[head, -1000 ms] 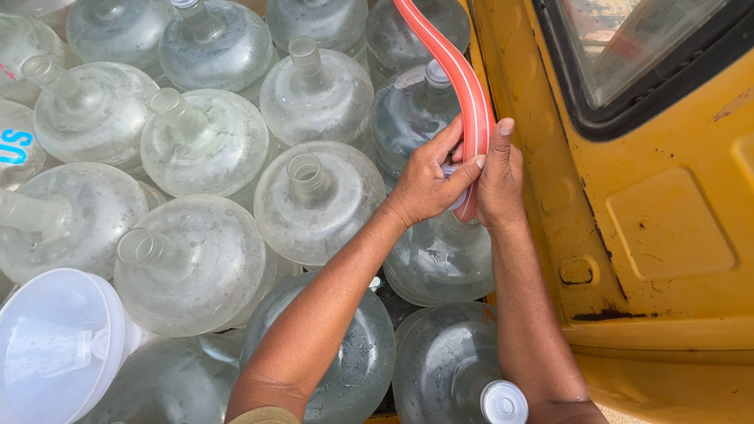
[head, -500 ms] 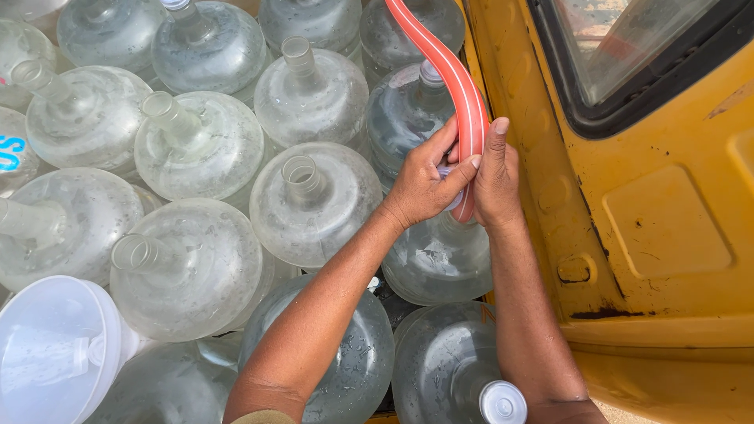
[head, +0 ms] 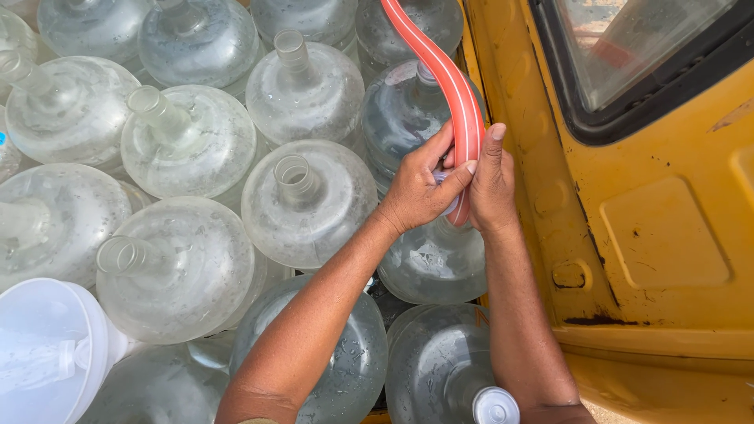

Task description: The person fills large plastic water jugs using a hose, moving it from one jug to the next while holding it in place. They also handle a funnel and bottle caps while managing the filling process.

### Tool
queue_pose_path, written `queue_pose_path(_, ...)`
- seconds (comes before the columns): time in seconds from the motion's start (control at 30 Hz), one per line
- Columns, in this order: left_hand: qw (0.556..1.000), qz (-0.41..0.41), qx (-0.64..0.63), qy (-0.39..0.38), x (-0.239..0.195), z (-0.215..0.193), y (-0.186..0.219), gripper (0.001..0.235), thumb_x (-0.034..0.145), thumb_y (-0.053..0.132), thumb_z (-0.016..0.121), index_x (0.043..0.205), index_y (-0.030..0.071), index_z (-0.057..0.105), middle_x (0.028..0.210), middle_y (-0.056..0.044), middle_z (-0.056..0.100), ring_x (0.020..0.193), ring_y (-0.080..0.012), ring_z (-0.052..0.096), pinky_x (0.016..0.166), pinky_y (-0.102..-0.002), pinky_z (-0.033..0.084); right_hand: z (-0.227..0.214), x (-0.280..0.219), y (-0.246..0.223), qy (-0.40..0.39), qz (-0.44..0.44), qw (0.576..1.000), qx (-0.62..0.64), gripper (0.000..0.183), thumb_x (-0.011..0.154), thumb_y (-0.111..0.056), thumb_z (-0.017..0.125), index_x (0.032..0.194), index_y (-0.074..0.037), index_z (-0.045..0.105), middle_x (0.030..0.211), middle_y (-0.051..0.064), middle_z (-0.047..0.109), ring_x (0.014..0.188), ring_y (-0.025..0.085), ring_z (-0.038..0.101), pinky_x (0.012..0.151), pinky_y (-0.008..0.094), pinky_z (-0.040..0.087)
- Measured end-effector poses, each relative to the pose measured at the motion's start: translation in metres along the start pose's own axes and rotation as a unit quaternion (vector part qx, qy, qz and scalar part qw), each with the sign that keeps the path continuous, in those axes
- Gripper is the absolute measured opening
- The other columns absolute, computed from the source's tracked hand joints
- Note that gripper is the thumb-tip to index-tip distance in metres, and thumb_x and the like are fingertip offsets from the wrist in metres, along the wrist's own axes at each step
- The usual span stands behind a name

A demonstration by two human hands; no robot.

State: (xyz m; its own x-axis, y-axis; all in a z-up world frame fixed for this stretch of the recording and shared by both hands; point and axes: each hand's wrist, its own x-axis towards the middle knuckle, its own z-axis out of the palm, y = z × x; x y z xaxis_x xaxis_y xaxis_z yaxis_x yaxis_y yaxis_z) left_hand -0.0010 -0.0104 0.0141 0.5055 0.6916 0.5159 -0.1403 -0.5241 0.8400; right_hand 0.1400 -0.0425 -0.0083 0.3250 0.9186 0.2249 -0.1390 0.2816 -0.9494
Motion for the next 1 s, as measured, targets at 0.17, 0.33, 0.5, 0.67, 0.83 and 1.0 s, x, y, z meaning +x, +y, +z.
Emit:
queue_pose_path(0.17,1.0,0.007,-0.001,0.005,-0.0003,0.0015,-0.0016,0.065,0.102,0.02,0.067,0.16,0.009,0.039,0.127,-0.008,0.071,0.117,-0.0143,0.068,0.106,-0.032,0.055,0.0003,-0.0009,-0.0021,0.0,0.006,1.0,-0.021,0.076,0.104,-0.071,0.033,0.085,-0.004,0.065,0.076,0.007,0.063,0.07,0.013,0.063,0.062,0.025,0.057)
queue_pose_path(0.33,1.0,0.004,-0.01,0.001,0.0008,0.0019,-0.0044,0.064,0.103,0.021,0.067,0.159,0.009,0.039,0.127,-0.007,0.071,0.117,-0.0138,0.069,0.104,-0.032,0.056,0.0009,-0.0007,-0.0034,-0.005,-0.007,1.0,-0.021,0.077,0.104,-0.069,0.031,0.087,-0.003,0.066,0.077,0.008,0.065,0.072,0.013,0.064,0.062,0.025,0.057)
queue_pose_path(0.5,1.0,-0.006,-0.003,-0.004,0.0008,0.0004,0.0004,0.059,0.103,0.021,0.067,0.156,0.008,0.045,0.12,-0.007,0.072,0.111,-0.0139,0.069,0.101,-0.033,0.057,0.0036,-0.0009,-0.0029,-0.001,-0.005,0.999,-0.032,0.077,0.104,-0.069,0.029,0.085,-0.003,0.066,0.074,0.008,0.064,0.069,0.013,0.065,0.06,0.025,0.057)
queue_pose_path(0.67,1.0,0.005,0.001,0.003,0.0019,-0.0005,0.0026,0.062,0.101,0.021,0.066,0.157,0.008,0.042,0.12,-0.007,0.071,0.111,-0.0147,0.069,0.1,-0.032,0.056,0.0033,-0.0017,-0.0032,0.0,0.0,1.0,-0.031,0.077,0.105,-0.069,0.029,0.086,-0.004,0.065,0.076,0.008,0.063,0.07,0.012,0.063,0.06,0.025,0.056)
queue_pose_path(0.83,1.0,-0.015,0.013,-0.005,0.0026,-0.0009,0.0031,0.059,0.101,0.022,0.067,0.155,0.008,0.045,0.116,-0.008,0.072,0.108,-0.0159,0.071,0.098,-0.033,0.058,0.0027,-0.0011,-0.0047,0.001,-0.003,0.999,-0.032,0.077,0.103,-0.07,0.03,0.086,-0.004,0.066,0.077,0.007,0.064,0.071,0.012,0.064,0.062,0.025,0.057)
queue_pose_path(1.0,1.0,-0.008,0.006,-0.001,0.002,-0.0011,0.0017,0.065,0.101,0.023,0.066,0.158,0.008,0.04,0.122,-0.009,0.072,0.114,-0.0172,0.071,0.102,-0.034,0.057,0.0019,-0.0009,-0.0014,0.008,0.012,0.999,-0.032,0.077,0.104,-0.07,0.03,0.085,-0.003,0.065,0.074,0.007,0.062,0.068,0.013,0.061,0.059,0.025,0.055)
